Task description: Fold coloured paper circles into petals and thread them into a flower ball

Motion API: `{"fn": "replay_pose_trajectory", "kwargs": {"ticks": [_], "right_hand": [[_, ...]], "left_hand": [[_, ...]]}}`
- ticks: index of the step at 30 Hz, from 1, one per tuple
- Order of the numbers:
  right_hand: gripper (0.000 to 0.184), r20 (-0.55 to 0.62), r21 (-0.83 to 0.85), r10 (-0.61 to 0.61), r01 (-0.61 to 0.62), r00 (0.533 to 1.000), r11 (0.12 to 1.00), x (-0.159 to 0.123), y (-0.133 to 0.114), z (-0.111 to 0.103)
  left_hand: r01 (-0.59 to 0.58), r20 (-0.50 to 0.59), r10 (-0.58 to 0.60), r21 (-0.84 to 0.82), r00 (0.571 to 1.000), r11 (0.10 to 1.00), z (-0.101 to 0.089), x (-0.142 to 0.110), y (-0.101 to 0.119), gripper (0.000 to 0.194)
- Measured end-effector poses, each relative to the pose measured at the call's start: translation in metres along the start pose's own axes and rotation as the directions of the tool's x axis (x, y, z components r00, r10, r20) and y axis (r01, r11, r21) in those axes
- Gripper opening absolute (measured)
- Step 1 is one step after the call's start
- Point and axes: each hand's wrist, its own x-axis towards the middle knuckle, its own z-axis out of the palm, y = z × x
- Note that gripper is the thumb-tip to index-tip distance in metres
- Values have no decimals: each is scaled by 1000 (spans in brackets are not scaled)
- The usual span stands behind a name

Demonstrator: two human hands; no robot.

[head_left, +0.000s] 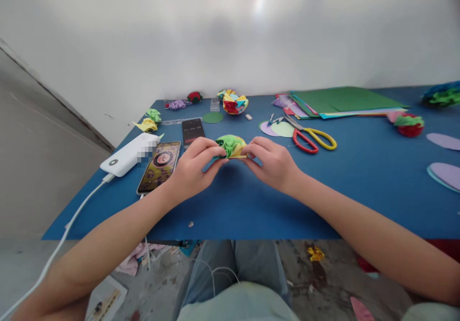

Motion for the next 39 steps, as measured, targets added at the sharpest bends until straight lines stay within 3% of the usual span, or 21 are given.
{"fn": "replay_pose_trajectory", "kwargs": {"ticks": [7,13,17,24,33,39], "right_hand": [[26,29,-79,-28,30,999,996,-3,-6,0],[22,-67,-150,-123,112,990,982,-4,-8,5],[19,-146,-270,-217,173,965,947,-2,-11,5],[17,-134,-423,-355,271,925,865,-8,-18,6],[12,-122,-402,-376,300,919,865,-10,-18,10],[14,-66,-444,-437,366,897,818,-8,-17,7]], "left_hand": [[-104,24,103,62,994,993,4,-4,1,14],[-194,61,188,109,980,975,6,-6,-1,13],[-297,73,289,140,955,945,6,-5,-1,16],[-470,155,444,253,883,846,4,-9,-1,18],[-427,87,420,262,904,866,5,-6,-3,18],[-562,191,529,326,827,760,1,-6,-1,15]]}}
